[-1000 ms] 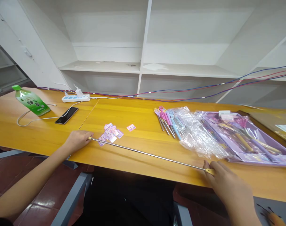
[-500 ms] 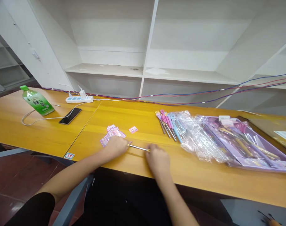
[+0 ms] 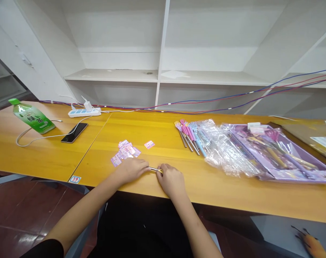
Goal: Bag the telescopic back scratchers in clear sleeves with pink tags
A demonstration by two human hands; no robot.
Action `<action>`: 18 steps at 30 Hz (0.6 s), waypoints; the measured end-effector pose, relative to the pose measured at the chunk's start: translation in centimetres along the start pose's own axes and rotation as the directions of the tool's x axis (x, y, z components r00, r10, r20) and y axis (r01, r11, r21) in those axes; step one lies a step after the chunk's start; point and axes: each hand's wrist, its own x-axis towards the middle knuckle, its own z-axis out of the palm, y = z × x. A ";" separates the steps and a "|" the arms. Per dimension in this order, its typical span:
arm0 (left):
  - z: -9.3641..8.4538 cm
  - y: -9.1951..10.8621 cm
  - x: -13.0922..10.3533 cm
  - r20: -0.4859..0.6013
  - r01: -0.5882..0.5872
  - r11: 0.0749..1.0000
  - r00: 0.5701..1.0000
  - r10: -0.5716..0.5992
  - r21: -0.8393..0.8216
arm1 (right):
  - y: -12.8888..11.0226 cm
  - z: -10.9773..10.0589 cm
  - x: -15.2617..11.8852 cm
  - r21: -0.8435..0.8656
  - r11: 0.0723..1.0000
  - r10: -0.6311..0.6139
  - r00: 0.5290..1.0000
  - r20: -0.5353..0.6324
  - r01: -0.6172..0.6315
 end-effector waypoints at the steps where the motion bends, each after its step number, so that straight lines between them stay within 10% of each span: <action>1: 0.0 -0.1 0.0 0.001 0.007 1.000 1.000 -0.007 -0.005 | 0.0 0.0 0.0 0.001 1.000 0.001 1.000 0.002 -0.001; 12: -1.2 0.6 0.1 0.085 0.015 0.976 0.996 -0.034 0.218 | -0.3 -2.1 0.2 -0.215 0.977 0.019 0.997 0.079 -0.002; 18: -5.9 -5.2 -2.4 0.060 0.013 0.931 0.998 -0.037 0.366 | 8.4 -6.3 -0.4 -0.367 0.930 -0.002 1.000 0.022 0.010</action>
